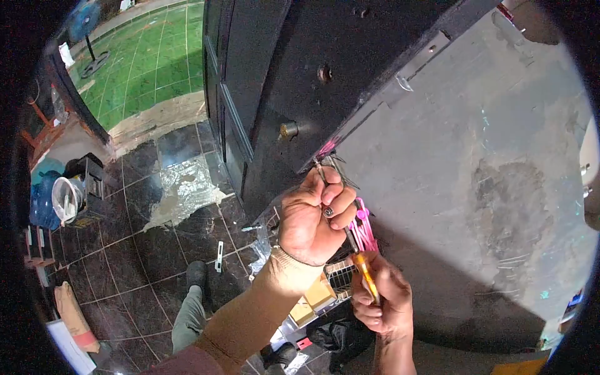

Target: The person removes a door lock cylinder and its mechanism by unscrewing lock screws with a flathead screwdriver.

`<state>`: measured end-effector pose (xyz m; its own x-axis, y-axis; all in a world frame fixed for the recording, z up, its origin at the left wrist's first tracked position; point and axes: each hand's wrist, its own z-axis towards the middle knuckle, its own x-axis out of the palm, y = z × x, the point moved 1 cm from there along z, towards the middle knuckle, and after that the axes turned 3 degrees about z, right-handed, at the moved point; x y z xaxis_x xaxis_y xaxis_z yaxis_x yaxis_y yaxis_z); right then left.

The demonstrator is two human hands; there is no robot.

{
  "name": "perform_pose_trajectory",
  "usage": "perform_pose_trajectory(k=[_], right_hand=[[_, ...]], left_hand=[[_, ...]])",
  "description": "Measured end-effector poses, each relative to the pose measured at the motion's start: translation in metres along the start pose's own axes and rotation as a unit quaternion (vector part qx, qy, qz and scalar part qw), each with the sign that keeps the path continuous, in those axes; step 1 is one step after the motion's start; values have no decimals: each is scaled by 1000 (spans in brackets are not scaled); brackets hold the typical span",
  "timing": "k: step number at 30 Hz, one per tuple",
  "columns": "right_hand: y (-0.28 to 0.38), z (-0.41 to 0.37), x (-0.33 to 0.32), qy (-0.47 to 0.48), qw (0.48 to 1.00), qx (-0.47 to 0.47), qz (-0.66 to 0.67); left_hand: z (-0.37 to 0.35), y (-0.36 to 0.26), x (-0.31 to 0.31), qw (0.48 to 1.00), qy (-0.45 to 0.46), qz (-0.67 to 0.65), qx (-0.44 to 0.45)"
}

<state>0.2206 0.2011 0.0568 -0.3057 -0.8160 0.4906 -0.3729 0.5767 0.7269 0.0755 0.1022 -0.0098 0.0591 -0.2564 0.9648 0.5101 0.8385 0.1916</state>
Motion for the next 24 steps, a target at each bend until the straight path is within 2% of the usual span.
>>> perform_pose_trajectory(k=[1,2,3,4,7,10,11,12,13,15,16,17,18,19,21,22,23,24], right_hand=[[5,1,13,-101,984,-29,-144],[8,6,14,-116,944,-134,-279],[8,9,14,-127,830,-289,-460],[5,11,17,-127,659,-423,-609],[6,-2,27,-151,511,-419,-736],[-8,1,15,-125,722,-422,-534],[-10,-6,16,-121,892,-268,-344],[-13,-14,21,-91,987,-118,-55],[-11,-12,15,-63,996,-56,-20],[-12,-5,3,-3,995,73,62],[-12,-2,3,-55,978,-81,-185],[-15,3,10,-102,875,-226,-416],[-18,6,19,-137,695,-352,-611],[-19,2,29,-188,631,-347,-668],[-13,1,27,-184,574,-383,-700],[-9,0,26,-183,543,-402,-714],[-11,-1,27,-187,552,-419,-696],[-14,-3,22,-188,647,-398,-622]], left_hand=[[1,1,-1,999,9,-34,-4],[1,2,-2,999,20,-37,-6],[4,3,-2,999,35,-41,-5],[6,3,-2,998,48,-43,-2],[8,1,-3,994,75,-80,-25],[11,1,-8,988,113,-96,-36],[11,-2,-10,988,122,-84,-42],[10,-3,-13,987,133,-76,-45],[11,-5,-18,985,143,-80,-57],[11,-7,-20,983,157,-74,-60],[12,-7,-21,982,163,-70,-63],[15,-5,-25,976,188,-85,-66],[13,-4,-21,984,151,-76,-50],[9,-1,-15,990,114,-69,-36],[0,0,6,996,35,-75,-16],[1,-2,7,996,44,-73,-14],[2,-3,7,996,50,-70,-13],[3,-3,6,996,54,-67,-12]])
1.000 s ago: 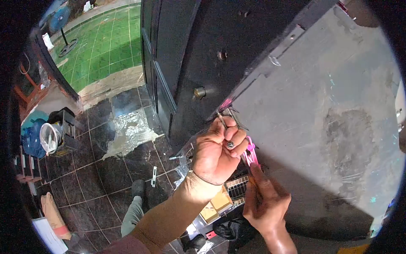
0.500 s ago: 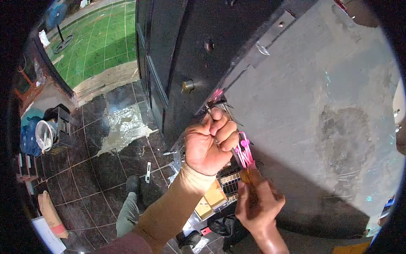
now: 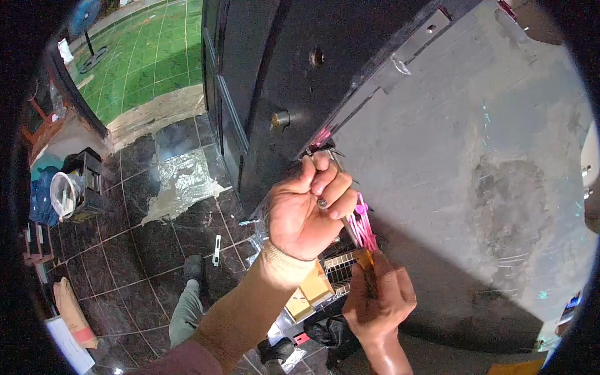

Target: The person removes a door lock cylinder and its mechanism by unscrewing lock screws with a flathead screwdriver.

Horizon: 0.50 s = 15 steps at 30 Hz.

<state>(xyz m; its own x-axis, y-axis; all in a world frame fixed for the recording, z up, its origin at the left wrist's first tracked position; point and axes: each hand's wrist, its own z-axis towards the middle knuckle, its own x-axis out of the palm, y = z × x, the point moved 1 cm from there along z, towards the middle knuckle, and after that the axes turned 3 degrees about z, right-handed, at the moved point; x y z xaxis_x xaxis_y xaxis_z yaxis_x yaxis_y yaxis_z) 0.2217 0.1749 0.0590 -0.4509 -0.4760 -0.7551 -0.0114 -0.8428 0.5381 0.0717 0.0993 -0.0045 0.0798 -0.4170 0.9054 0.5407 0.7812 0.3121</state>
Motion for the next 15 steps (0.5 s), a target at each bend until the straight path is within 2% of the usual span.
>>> perform_pose_trajectory(k=[2,3,4,6,12,13,15], right_hand=[[-7,-6,4,0,970,123,207],[-1,-5,3,42,896,197,397],[0,-10,-1,98,763,291,568],[-12,-16,-6,116,662,338,658],[-3,-1,-3,209,694,391,567],[2,3,-4,205,693,399,564],[0,13,-9,170,819,369,404]], left_hand=[[3,-3,-8,999,34,-24,-10],[1,-4,-10,999,39,-30,-18],[1,-3,-12,998,44,-38,-24],[2,-1,-14,998,41,-51,-17],[-1,-8,-4,999,-4,-22,-34],[0,-9,-8,999,30,-10,-35],[1,-4,-7,1000,-8,-2,-18]])
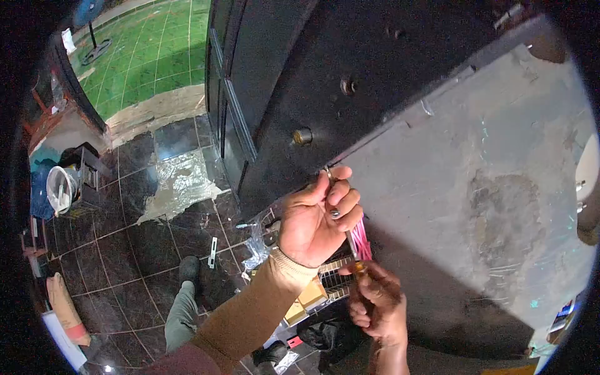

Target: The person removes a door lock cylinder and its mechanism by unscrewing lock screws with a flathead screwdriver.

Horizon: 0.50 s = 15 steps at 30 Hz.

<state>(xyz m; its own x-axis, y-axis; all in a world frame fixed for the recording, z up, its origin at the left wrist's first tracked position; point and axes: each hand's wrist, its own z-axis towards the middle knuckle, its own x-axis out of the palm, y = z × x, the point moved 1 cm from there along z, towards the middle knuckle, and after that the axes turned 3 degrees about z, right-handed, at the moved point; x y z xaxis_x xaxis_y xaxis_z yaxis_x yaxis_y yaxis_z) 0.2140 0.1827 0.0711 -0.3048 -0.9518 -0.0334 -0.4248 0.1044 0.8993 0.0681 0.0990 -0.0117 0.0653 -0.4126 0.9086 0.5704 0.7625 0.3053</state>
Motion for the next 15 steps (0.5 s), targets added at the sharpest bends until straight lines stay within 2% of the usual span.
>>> perform_pose_trajectory(k=[2,3,4,5,6,10,13,14,15], right_hand=[[9,5,-3,-95,984,-74,-132],[9,8,-2,-110,943,-178,-259],[5,11,-2,-123,875,-276,-377],[2,9,-1,-135,784,-365,-484],[7,7,6,-160,750,-382,-516],[0,5,-3,-196,687,-408,-568],[-23,14,-4,-137,857,-393,-304],[-18,8,-7,-27,956,-270,-112],[-11,1,-6,16,988,-119,95]], left_hand=[[4,1,0,1000,-6,21,17],[4,0,1,1000,-7,19,24],[5,1,1,999,-10,15,28],[6,5,1,999,-14,11,31],[8,7,0,999,9,-13,29],[11,11,4,999,-4,-19,34],[8,4,0,999,6,-19,26],[6,2,0,1000,-1,-23,21],[5,2,1,999,-7,-29,18]])
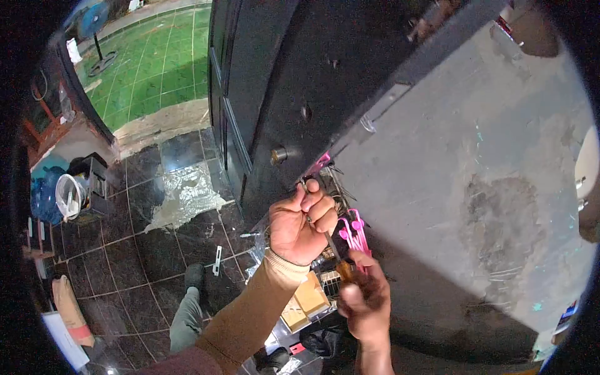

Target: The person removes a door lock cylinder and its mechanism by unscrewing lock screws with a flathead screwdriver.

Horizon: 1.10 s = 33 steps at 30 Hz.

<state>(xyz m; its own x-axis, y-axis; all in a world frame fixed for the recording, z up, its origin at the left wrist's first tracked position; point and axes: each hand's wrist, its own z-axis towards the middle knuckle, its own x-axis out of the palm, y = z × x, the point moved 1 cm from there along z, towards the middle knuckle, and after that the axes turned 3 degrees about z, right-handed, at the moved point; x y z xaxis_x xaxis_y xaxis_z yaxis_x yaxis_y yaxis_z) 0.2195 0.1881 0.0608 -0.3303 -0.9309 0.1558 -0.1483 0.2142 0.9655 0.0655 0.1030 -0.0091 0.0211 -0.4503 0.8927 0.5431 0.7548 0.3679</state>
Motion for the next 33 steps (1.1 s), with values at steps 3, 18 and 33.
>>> perform_pose_trajectory(k=[3,18,33], right_hand=[[3,0,-17,135,928,228,262],[-1,-6,12,-39,884,-214,-413],[-9,-17,16,113,943,171,261]], left_hand=[[-3,-1,-1,1000,-12,5,10],[-5,0,9,999,-19,-3,39],[-31,-18,24,998,-25,13,56]])
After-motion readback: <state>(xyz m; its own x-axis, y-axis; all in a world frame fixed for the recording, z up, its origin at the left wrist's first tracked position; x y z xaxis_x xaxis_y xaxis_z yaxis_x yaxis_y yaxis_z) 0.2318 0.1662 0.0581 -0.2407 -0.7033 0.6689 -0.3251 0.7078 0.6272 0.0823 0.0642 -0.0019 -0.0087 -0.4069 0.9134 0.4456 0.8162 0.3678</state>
